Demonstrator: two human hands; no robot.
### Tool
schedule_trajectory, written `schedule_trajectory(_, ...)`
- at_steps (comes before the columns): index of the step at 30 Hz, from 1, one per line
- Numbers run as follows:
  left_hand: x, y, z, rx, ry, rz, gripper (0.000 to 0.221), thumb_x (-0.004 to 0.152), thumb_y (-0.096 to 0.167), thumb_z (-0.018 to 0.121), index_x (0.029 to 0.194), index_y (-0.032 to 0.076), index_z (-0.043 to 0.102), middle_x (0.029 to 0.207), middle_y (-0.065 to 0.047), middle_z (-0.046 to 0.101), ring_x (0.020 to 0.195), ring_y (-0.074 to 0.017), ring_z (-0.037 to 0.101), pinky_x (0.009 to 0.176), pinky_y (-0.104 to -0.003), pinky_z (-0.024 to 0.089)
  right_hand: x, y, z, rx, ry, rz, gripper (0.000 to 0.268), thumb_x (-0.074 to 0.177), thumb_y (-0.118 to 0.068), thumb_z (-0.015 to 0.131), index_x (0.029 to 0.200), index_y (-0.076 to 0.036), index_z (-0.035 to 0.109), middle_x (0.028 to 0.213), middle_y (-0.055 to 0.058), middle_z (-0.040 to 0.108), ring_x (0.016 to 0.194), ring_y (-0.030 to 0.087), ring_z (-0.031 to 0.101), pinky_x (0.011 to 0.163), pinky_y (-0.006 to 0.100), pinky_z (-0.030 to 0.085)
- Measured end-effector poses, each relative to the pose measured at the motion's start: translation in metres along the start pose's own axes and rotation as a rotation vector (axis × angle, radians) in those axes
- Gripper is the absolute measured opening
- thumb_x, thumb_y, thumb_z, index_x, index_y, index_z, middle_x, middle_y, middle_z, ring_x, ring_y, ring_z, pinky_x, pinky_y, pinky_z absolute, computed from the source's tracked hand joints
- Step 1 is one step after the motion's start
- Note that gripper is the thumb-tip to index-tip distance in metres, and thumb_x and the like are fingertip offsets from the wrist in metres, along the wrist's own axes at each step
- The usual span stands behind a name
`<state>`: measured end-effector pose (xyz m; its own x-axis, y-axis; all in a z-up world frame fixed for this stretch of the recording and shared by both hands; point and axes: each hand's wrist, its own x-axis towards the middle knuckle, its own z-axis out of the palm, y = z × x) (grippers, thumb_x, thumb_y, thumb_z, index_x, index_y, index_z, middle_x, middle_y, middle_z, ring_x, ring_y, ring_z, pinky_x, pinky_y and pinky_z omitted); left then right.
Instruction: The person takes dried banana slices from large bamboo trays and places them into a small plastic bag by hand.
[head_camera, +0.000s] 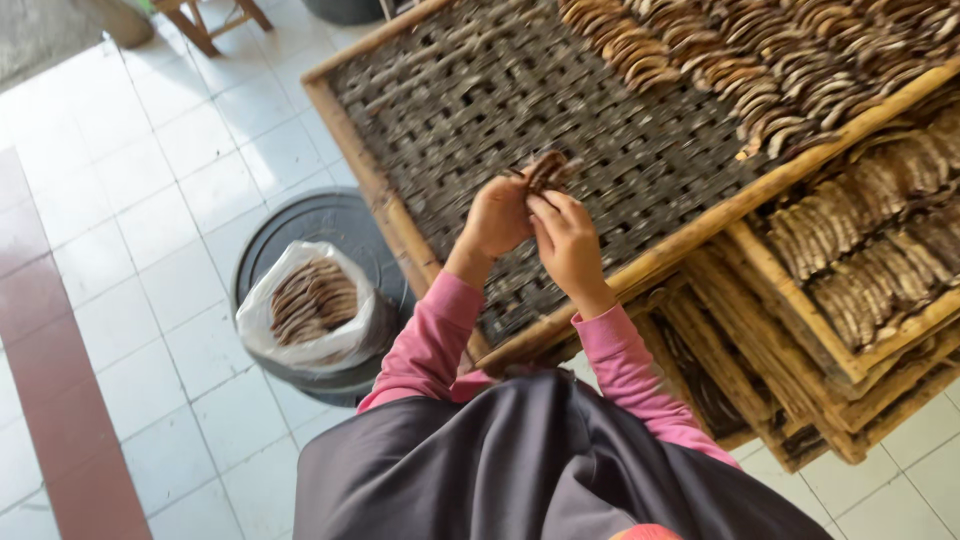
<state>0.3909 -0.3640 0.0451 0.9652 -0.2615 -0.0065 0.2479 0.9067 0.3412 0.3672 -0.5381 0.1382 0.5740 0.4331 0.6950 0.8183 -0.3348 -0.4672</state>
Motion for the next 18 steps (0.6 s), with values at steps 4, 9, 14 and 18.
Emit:
schedule_trajectory(4,-0.100,0.039,0.021,0.057,0.026,0.169,0.045,0.104,0.031,0.054,0.141,0.005,0.055,0.122,-0.015,0.070,0.109,-0.0278,0.068,0.097,-0.042,0.056,0.004,-0.080,0.033,0.143,-0.205,-0.069,0.025,0.094,-0.004,0.069,0.119,-0.004,0.071,0.124,0.018,0.066,0.114,0.038,0.063,0.099,0.047,0.051)
schedule_trajectory(9,-0.219,0.071,0.000,0.034,0.050,0.287,0.043,0.114,0.013,0.058,0.156,0.010,0.048,0.126,-0.010,0.068,0.107,-0.0204,0.069,0.084,-0.040,0.060,-0.009,-0.164,0.086,0.373,-0.185,0.053,0.017,0.100,-0.002,0.068,0.117,-0.004,0.070,0.123,0.012,0.067,0.118,0.032,0.065,0.097,0.041,0.055)
schedule_trajectory(14,-0.314,0.092,-0.024,0.131,0.237,0.257,0.048,0.104,0.016,0.057,0.151,0.012,0.046,0.129,-0.008,0.068,0.112,-0.0186,0.070,0.088,-0.042,0.064,-0.028,-0.213,0.142,0.534,-0.130,0.426,0.035,0.092,-0.005,0.074,0.125,-0.003,0.062,0.128,0.010,0.058,0.105,0.018,0.064,0.078,0.029,0.056)
schedule_trajectory(18,-0.375,0.101,-0.051,0.144,0.373,0.264,0.042,0.106,0.016,0.060,0.146,0.009,0.049,0.121,-0.010,0.068,0.105,-0.0213,0.071,0.083,-0.042,0.064,-0.047,-0.231,0.192,0.525,-0.439,0.424,0.025,0.091,-0.006,0.078,0.115,-0.005,0.073,0.119,0.007,0.064,0.097,0.015,0.066,0.078,0.027,0.054)
